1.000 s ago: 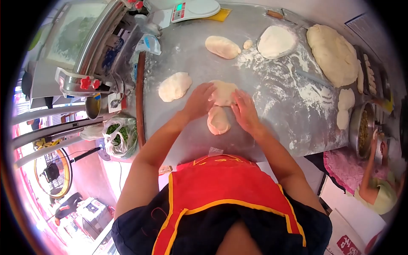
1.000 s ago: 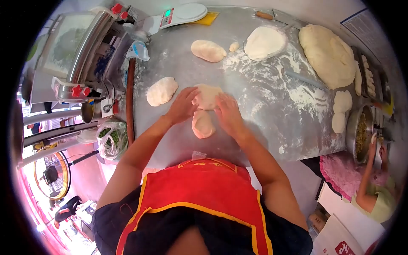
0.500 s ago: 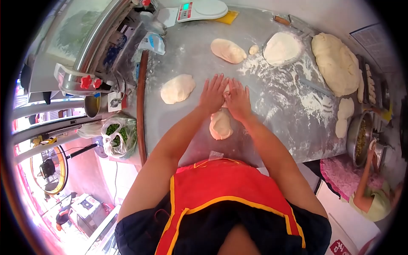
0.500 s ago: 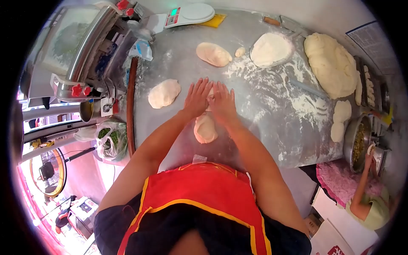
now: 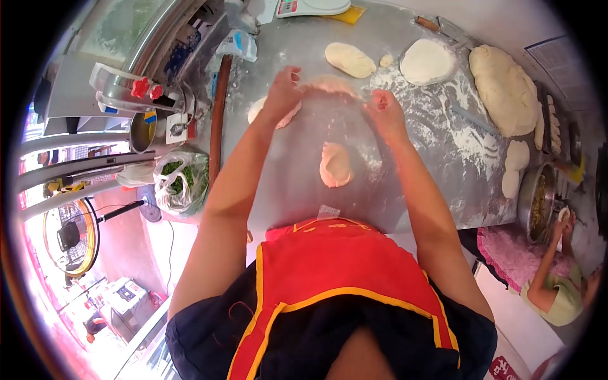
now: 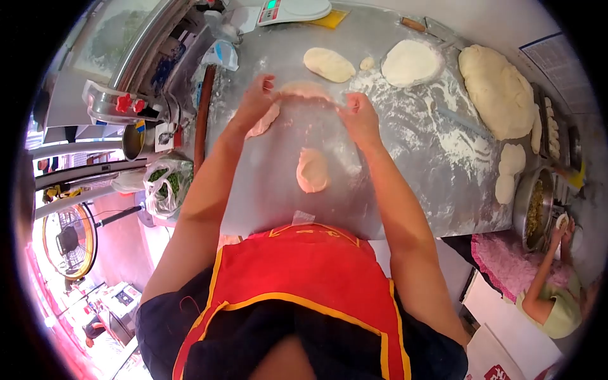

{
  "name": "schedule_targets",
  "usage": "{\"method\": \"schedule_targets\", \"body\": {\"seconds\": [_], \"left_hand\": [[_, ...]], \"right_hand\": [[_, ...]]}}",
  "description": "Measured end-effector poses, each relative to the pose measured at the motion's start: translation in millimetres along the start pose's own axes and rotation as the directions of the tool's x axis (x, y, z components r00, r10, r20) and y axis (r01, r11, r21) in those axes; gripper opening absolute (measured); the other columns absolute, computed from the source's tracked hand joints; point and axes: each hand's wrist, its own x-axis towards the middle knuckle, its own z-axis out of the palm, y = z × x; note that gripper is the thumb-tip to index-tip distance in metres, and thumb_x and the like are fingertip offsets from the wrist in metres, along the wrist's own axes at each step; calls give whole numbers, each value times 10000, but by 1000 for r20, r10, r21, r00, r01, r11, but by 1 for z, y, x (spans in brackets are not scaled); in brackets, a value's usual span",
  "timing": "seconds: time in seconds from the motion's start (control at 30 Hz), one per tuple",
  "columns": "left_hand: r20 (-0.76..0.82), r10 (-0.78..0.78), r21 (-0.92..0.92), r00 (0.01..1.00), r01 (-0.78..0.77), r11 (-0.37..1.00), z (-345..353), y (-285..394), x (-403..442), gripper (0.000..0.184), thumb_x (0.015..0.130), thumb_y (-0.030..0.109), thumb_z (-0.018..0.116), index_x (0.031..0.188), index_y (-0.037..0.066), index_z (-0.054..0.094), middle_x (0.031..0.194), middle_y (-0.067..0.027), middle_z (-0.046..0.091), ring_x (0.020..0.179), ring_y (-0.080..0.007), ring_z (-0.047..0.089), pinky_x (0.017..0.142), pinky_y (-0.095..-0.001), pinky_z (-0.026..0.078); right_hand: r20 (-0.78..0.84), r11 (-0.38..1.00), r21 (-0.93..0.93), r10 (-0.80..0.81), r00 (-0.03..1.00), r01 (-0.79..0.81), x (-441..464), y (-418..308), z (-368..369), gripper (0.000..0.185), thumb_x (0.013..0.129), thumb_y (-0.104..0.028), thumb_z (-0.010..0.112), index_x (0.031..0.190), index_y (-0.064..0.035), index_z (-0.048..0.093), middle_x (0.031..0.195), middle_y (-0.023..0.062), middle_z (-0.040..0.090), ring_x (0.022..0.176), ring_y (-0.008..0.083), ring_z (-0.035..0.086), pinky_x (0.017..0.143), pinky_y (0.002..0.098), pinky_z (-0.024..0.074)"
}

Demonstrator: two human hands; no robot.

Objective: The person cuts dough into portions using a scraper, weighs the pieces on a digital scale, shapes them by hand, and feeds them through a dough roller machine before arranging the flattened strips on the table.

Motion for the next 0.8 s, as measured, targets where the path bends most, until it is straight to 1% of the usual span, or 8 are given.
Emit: {"method": "schedule_targets", "body": {"seconds": [0.03, 0.13, 0.2, 0.3, 0.4, 0.47, 0.67, 0.8], "left_hand": [[-100, 47, 46, 994, -43, 998, -13, 12, -9, 411, 781, 319, 684, 1033, 10, 585, 955, -174, 637, 863, -315, 621, 775, -381, 474], [368, -117, 294, 922, 4, 956, -16, -7, -48, 381, 820, 272, 669, 1095, 28, 572, 984, -124, 634, 890, -217, 605, 769, -316, 485], [489, -95, 290, 867, -59, 955, 16, -41, -92, 436, 819, 283, 669, 1149, 22, 557, 988, -126, 642, 923, -213, 614, 785, -323, 487], [340, -210, -83, 917, 251, 964, 69, -40, -148, 436, 838, 244, 651, 1183, -1, 547, 1015, -126, 645, 919, -200, 618, 786, -330, 490], [227, -145, -276, 963, 207, 939, 93, -24, -156, 428, 837, 187, 646, 1199, -13, 538, 1045, -128, 638, 912, -212, 619, 786, -345, 492], [278, -76, -289, 958, 159, 944, 82, 12, -144, 436, 818, 137, 650, 1208, -14, 528, 1054, -125, 629, 913, -246, 620, 796, -356, 491], [265, 554, 141, 789, -600, 788, 93, 67, -134, 475, 750, 64, 634, 1217, 68, 546, 1125, -133, 559, 1052, -337, 529, 884, -392, 453], [368, 598, -7, 712, -641, 767, 124, 23, -136, 463, 766, 55, 619, 1221, 73, 535, 1197, -137, 531, 1136, -340, 484, 973, -415, 392]], "right_hand": [[131, 993, -111, 53, 990, -38, -7, 10, -5, 368, 727, -180, 730, 999, -19, 541, 888, 89, 563, 815, 201, 528, 723, 330, 448], [510, 928, -372, 221, 831, -18, -60, 19, -7, 534, 677, -228, 769, 1096, 1, 530, 901, 116, 561, 840, 243, 552, 784, 353, 460], [444, 984, -172, 122, 888, -50, -103, 42, 10, 670, 638, -248, 782, 1180, 15, 488, 956, 153, 560, 887, 293, 570, 828, 367, 464], [324, 996, -93, 39, 945, -9, -136, 54, 31, 607, 734, -116, 731, 1235, 32, 422, 1089, 149, 544, 1001, 215, 562, 824, 325, 494], [354, 845, 208, 403, 844, -492, -140, 30, 23, 543, 761, -28, 675, 1246, 8, 432, 1085, 123, 562, 1010, 176, 562, 811, 303, 494], [306, 791, 408, 351, 885, -455, -139, 23, 12, 474, 786, 6, 632, 1226, -4, 456, 1069, 93, 573, 991, 156, 561, 813, 295, 491], [154, 758, 494, 406, 901, -427, -132, 59, -27, 403, 847, -21, 550, 1245, -1, 490, 1110, 100, 585, 1009, 169, 562, 881, 286, 449], [-129, 979, 55, 203, 971, -198, -126, 59, -48, 369, 907, -98, 508, 1263, 0, 491, 1184, 157, 566, 1085, 260, 554, 924, 347, 438]]}}
